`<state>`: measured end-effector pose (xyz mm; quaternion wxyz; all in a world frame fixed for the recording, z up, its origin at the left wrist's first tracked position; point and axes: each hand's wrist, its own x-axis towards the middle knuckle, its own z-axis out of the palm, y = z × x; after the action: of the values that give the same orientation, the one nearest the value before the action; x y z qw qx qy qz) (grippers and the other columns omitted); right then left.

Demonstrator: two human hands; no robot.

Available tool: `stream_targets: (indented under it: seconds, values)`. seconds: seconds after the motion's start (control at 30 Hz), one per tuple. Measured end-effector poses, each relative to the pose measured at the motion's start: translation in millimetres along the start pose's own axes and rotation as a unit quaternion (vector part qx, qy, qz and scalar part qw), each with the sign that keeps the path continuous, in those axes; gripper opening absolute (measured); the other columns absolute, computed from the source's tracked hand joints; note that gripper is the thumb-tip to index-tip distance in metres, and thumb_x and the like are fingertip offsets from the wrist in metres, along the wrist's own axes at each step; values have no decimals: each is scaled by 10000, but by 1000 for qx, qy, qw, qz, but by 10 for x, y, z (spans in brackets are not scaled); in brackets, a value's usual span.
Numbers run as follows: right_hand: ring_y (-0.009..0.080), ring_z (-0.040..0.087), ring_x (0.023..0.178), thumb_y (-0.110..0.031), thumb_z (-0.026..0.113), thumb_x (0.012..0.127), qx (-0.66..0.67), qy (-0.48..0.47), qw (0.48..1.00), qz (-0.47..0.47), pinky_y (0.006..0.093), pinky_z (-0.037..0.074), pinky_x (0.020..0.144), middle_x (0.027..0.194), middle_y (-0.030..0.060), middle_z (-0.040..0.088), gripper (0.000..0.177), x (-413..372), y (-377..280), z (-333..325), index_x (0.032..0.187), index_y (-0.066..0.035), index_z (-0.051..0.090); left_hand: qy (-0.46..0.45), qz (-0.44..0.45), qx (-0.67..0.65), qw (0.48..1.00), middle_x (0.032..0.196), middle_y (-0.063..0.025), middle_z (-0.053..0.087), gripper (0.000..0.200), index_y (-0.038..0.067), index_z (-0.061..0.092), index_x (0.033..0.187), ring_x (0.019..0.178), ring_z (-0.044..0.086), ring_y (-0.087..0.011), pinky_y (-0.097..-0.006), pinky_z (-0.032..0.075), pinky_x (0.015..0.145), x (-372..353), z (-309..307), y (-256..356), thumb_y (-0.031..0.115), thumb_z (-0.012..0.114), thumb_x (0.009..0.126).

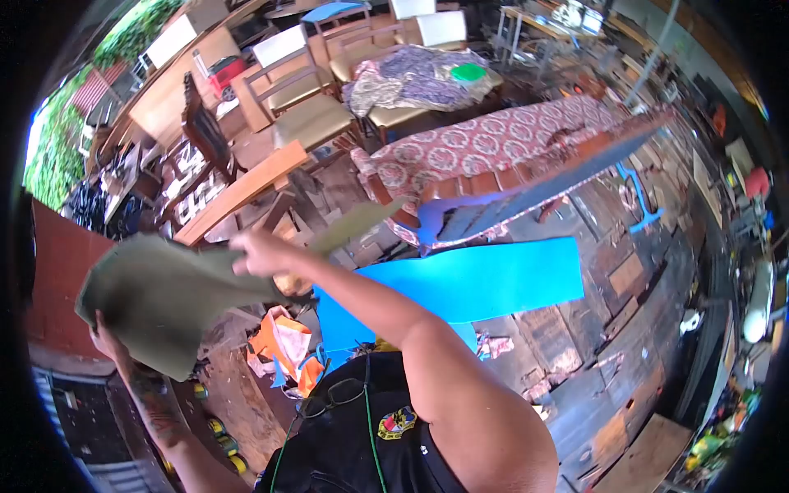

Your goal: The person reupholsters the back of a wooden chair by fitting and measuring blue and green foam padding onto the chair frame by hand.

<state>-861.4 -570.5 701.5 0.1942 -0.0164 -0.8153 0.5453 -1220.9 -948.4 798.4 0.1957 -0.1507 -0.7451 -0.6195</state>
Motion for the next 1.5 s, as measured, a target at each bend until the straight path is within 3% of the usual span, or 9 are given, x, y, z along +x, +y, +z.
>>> stream_targets:
  seconds: [0.33, 0.57, 0.63, 0.9, 1.03, 1.1, 1.17, 1.3, 1.5]
  values:
    - [376, 668, 1118, -195, 731, 841, 28, -76, 987, 139, 455, 501, 975, 1168, 240, 696, 519, -1670, 631, 718, 1316, -23, 614, -54, -110, 116, 986, 1170, -119, 720, 467, -28, 669, 1267, 978, 666, -209, -375, 514, 880, -2004, 344, -1186, 289, 689, 924]
    - [300, 682, 999, -243, 779, 827, 83, 71, 975, 192, 417, 512, 862, 1070, 249, 696, 438, -2901, 1022, 375, 1145, 35, 661, -148, -149, 124, 970, 1096, -110, 721, 419, -46, 671, 1230, 928, 653, -193, -334, 499, 824, -3217, 622, -1720, 211, 691, 899]
    - [289, 685, 1069, -215, 762, 839, 94, 115, 952, 269, 397, 519, 917, 1173, 203, 708, 462, -3290, 946, 133, 1213, 32, 653, -213, -175, 65, 959, 1046, -40, 698, 393, 9, 661, 1245, 815, 614, -127, -291, 476, 663, -3401, 922, -1797, 190, 696, 898]
    - [219, 646, 1123, -202, 702, 954, 381, 342, 769, 381, 366, 507, 973, 1235, 119, 676, 447, -4358, 848, -263, 1327, 10, 577, -287, -210, -61, 933, 911, -13, 680, 298, 20, 642, 1160, 620, 489, -58, -242, 381, 537, -4647, 2096, -817, 115, 725, 889]
    - [234, 662, 1077, -179, 729, 942, 518, 413, 671, 332, 430, 560, 898, 1200, 100, 680, 387, -4439, 696, -349, 1282, -45, 603, -401, -200, -62, 892, 1093, -31, 678, 501, 74, 531, 1394, 779, 574, -88, -235, 440, 603, -5256, 2152, -1054, 101, 702, 923]
    - [253, 672, 1053, -186, 740, 936, 525, 422, 663, 327, 453, 562, 899, 1174, 87, 685, 398, -4336, 608, -391, 1284, -60, 596, -487, -273, -18, 830, 1099, -35, 675, 584, 106, 455, 1496, 888, 622, -148, -265, 507, 726, -5641, 2004, -615, 67, 659, 950]
    - [258, 689, 1043, -186, 749, 926, 530, 454, 650, 300, 443, 569, 908, 1170, 95, 693, 410, -4241, 556, -444, 1279, -44, 594, -580, -342, -71, 736, 1154, -78, 692, 633, 102, 416, 1540, 1011, 653, -185, -294, 518, 888, -6165, 1750, -1295, 38, 646, 954]
    - [258, 701, 983, -210, 714, 954, 557, 453, 630, 297, 433, 574, 878, 1113, 99, 709, 319, -4175, 624, -496, 1206, -40, 620, -706, -17, 71, 705, 1386, -191, 626, 746, 79, 414, 1544, 1286, 589, -237, -363, 463, 1053, -6672, 1267, -1027, 12, 710, 863]
    - [278, 704, 971, -231, 637, 1001, 578, 460, 598, 312, 438, 574, 875, 1068, 115, 724, 215, -4224, 690, -603, 1119, -52, 658, -730, -100, 29, 676, 1522, -185, 505, 1029, 134, 279, 1608, 1377, 523, -268, -376, 419, 1115, -6757, 984, -743, 87, 830, 741]
